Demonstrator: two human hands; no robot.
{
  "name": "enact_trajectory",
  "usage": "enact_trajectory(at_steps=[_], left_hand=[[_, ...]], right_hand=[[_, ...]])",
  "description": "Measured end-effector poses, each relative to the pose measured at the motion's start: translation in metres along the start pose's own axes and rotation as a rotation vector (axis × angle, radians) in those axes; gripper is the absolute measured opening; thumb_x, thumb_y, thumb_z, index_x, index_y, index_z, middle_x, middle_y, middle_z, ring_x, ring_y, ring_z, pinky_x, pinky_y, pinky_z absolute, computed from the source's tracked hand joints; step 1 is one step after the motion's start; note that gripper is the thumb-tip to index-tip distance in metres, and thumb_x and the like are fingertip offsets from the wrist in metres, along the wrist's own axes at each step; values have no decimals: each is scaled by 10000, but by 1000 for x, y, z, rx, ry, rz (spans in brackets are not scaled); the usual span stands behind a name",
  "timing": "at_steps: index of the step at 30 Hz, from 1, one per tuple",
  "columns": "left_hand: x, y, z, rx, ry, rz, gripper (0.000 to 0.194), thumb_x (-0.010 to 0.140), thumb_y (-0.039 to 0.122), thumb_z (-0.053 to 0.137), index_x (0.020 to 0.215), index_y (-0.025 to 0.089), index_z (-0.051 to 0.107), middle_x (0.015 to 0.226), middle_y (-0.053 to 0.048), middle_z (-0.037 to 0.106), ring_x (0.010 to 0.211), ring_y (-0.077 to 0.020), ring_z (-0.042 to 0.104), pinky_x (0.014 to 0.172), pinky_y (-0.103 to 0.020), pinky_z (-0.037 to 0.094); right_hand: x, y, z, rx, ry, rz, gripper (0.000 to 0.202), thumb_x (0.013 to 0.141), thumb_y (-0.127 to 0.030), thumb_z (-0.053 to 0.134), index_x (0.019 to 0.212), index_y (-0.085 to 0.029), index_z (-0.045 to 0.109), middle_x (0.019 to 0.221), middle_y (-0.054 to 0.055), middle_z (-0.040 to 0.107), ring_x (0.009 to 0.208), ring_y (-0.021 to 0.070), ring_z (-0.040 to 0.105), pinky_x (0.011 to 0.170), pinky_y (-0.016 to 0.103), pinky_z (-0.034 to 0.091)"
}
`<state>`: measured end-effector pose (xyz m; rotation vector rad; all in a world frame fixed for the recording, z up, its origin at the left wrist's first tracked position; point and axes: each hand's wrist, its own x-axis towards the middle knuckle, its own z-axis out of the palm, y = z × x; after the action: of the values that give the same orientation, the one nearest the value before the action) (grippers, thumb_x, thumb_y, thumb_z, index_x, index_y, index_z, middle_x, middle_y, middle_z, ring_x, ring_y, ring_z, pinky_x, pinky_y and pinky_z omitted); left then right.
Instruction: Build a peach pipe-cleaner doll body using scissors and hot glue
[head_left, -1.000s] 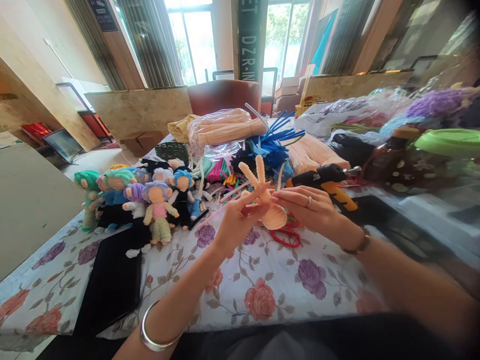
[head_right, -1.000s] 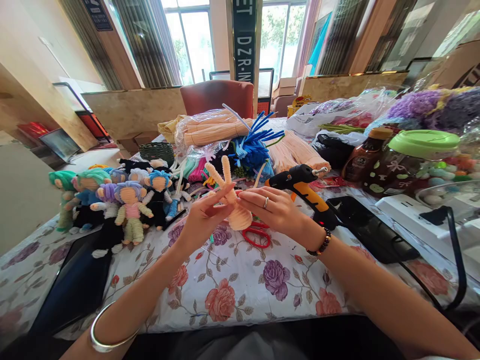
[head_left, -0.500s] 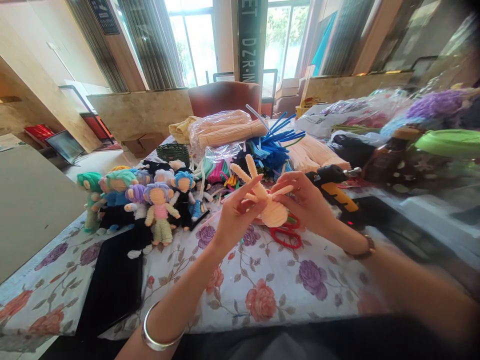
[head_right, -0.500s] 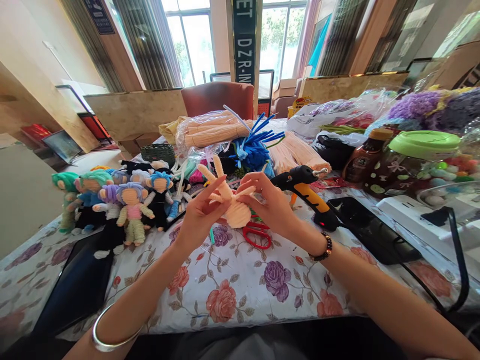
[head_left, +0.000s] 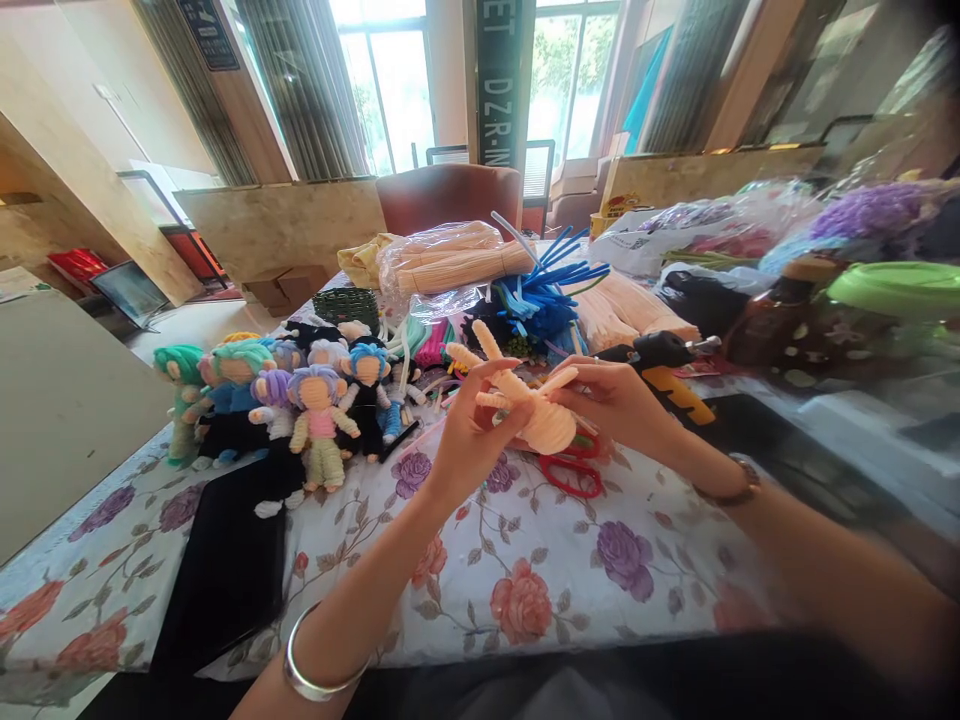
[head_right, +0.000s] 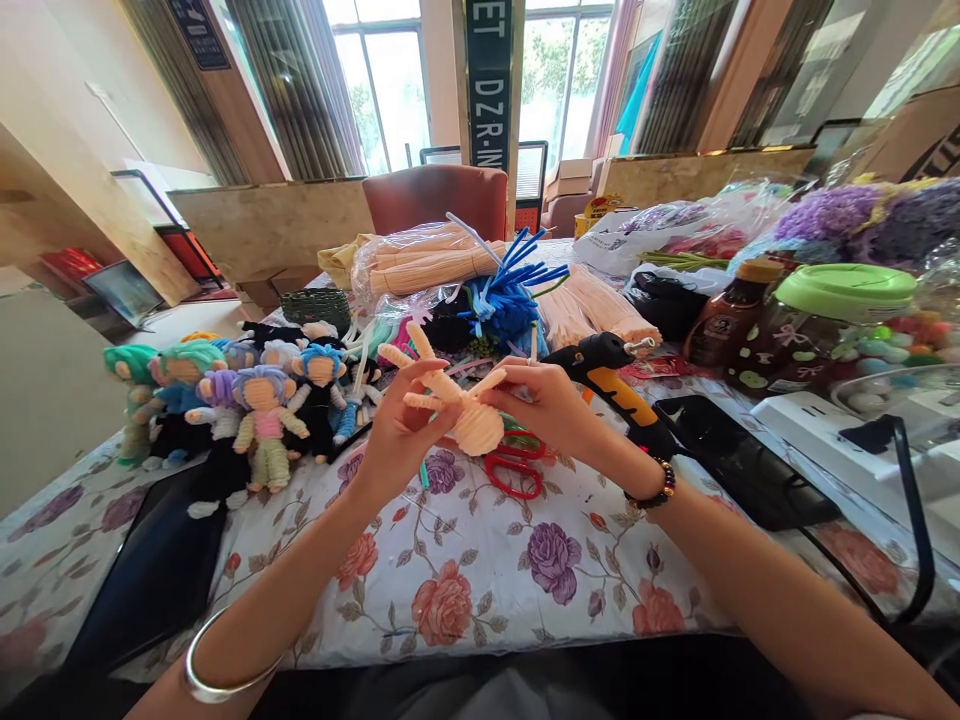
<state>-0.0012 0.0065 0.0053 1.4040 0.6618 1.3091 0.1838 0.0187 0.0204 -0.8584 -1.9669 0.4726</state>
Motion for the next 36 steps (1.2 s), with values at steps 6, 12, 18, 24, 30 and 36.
enact_trajectory(at_steps=[6, 12, 18, 24, 30, 36], left_hand=[[-1, 3, 1, 5, 20, 63, 374, 732, 268, 697, 1069, 296, 539, 874, 23, 468, 692, -75, 543, 528, -183, 573], [-2, 2, 3, 76, 46, 105, 338, 755, 269, 674, 1064, 287, 537, 875, 8, 473, 733, -100, 539, 525, -190, 573], [-2, -8, -2, 225, 58, 194, 353, 794, 281, 635, 1128, 295, 522, 887, 1, 508, 734, -101, 544, 524, -171, 549], [-4, -11, -4, 410, 72, 299, 316, 822, 276, 601, 1133, 283, 548, 1002, -25, 544, 799, -114, 564, 494, -126, 504], [-5, -6, -3, 496, 20, 320, 321, 844, 255, 570, 1162, 286, 538, 1026, -39, 562, 832, -129, 577, 475, -112, 476], [-4, -6, -3, 503, -90, 236, 357, 843, 280, 566, 1199, 294, 538, 913, -32, 587, 788, -143, 566, 467, -138, 434]], right_hand=[[-3, 3, -5, -204, 91, -244, 129, 851, -258, 584, 800, -203, 689, 824, 37, 657, 707, 116, 601, 631, 241, 498], [-3, 1, -9, -341, 116, -492, 110, 850, -183, 566, 858, -230, 665, 799, 40, 646, 734, 132, 611, 657, 262, 528], [-4, -11, -6, -433, 82, -555, 176, 850, -119, 546, 956, -221, 644, 845, 54, 659, 782, 144, 612, 713, 288, 544], [-5, -15, -3, -442, 62, -519, 165, 857, -108, 537, 915, -194, 665, 836, 59, 660, 780, 144, 605, 705, 277, 533], [-5, -16, -3, -388, 40, -405, 163, 873, -156, 529, 860, -216, 680, 802, 37, 641, 757, 140, 591, 697, 274, 520], [-3, -18, -1, -450, -2, -401, 191, 891, -162, 504, 819, -208, 674, 792, 35, 637, 766, 138, 580, 709, 267, 504]])
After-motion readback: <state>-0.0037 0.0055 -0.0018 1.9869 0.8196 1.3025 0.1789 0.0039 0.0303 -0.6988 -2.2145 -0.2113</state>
